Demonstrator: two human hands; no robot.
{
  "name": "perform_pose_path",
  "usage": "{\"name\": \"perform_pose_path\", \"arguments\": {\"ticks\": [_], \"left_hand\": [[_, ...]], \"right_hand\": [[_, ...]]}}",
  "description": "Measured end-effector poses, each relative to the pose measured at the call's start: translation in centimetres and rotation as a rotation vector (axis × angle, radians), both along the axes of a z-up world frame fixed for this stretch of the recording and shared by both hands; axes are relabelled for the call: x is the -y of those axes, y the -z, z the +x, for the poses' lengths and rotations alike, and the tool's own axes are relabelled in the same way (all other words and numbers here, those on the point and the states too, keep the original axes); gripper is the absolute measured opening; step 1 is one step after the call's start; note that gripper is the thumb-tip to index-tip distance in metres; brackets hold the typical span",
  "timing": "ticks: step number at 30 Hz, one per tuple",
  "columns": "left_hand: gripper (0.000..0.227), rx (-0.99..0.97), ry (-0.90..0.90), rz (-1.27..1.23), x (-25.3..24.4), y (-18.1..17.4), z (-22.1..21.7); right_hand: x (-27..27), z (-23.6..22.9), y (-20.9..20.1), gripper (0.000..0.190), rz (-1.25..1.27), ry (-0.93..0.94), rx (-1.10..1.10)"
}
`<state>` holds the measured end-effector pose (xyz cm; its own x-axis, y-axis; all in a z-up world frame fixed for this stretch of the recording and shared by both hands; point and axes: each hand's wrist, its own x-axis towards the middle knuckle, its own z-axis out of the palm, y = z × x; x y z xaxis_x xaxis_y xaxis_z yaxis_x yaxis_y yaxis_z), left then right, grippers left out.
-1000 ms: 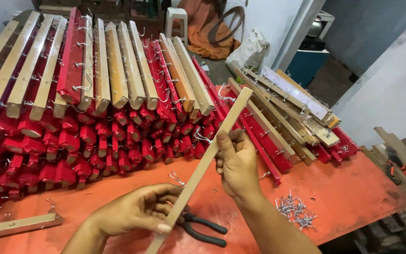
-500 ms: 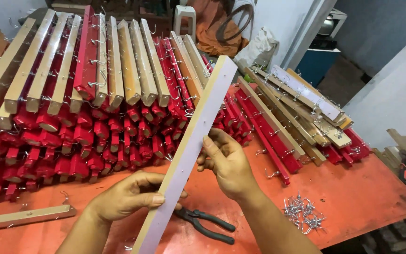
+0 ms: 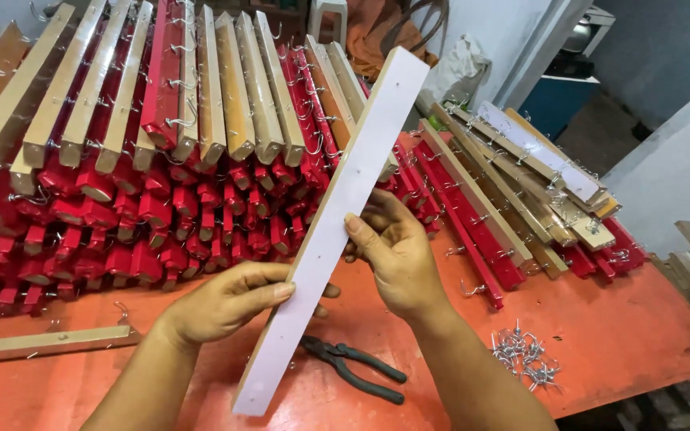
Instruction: The person attaches metal hooks to wooden hanger bars using pliers. They pick up a wooden bar, insert hooks into pre-drilled holes, and bend the wire to secure them. The finished hangers are placed in a stack on the table.
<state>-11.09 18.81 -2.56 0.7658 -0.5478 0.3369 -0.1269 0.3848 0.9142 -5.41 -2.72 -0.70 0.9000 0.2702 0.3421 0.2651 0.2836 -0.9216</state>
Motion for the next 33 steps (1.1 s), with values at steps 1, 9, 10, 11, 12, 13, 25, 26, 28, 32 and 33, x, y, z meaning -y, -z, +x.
{"name": "perform_pose_path", "arguments": {"ticks": [1, 9, 10, 11, 12, 13, 25, 26, 28, 32, 33], "left_hand": [[0.033, -0.007, -0.006, -0.003, -0.1, 0.1, 0.1], [0.036, 0.122, -0.171, 0.122, -0.5, 2.6, 1.7], [0.036, 0.121, -0.170, 0.122, -0.4, 2.3, 1.7], [0.037, 0.121, -0.189, 0.129, -0.4, 2.0, 1.6], [0.037, 0.120, -0.208, 0.133, -0.2, 1.8, 1.4], [0.037, 0.117, -0.208, 0.132, -0.3, 2.1, 1.9], [0.035, 0.104, -0.394, -0.039, 1.7, -1.5, 2.1], [0.035, 0.109, -0.414, -0.040, 1.6, -1.7, 2.1], [0.035, 0.113, -0.436, -0.043, 1.5, -1.6, 2.2], [0.034, 0.146, -0.520, -0.042, 1.5, -1.5, 2.3], [0.033, 0.150, -0.531, -0.050, 1.5, -1.7, 2.1]], "right_hand": [[-0.1, 0.1, 0.0, 0.038, -0.003, -0.006, -0.007], [-1.3, -0.7, -1.0, 0.045, -0.116, 0.088, 0.166], [-1.3, -0.7, -1.1, 0.045, -0.116, 0.089, 0.165], [-1.4, -0.7, -1.2, 0.054, -0.158, 0.088, 0.186], [-1.4, -0.8, -1.3, 0.062, -0.202, 0.087, 0.206], [-1.5, -0.9, -1.4, 0.062, -0.204, 0.088, 0.203], [-2.4, -2.7, 0.3, 0.107, -0.517, 0.142, 0.390], [-2.4, -2.8, 0.6, 0.113, -0.541, 0.116, 0.398], [-2.5, -2.8, 1.5, 0.120, -0.565, 0.088, 0.407], [-2.6, -3.3, 2.7, 0.135, -0.653, 0.043, 0.391], [-2.6, -3.6, 2.8, 0.137, -0.682, 0.026, 0.377]]}}
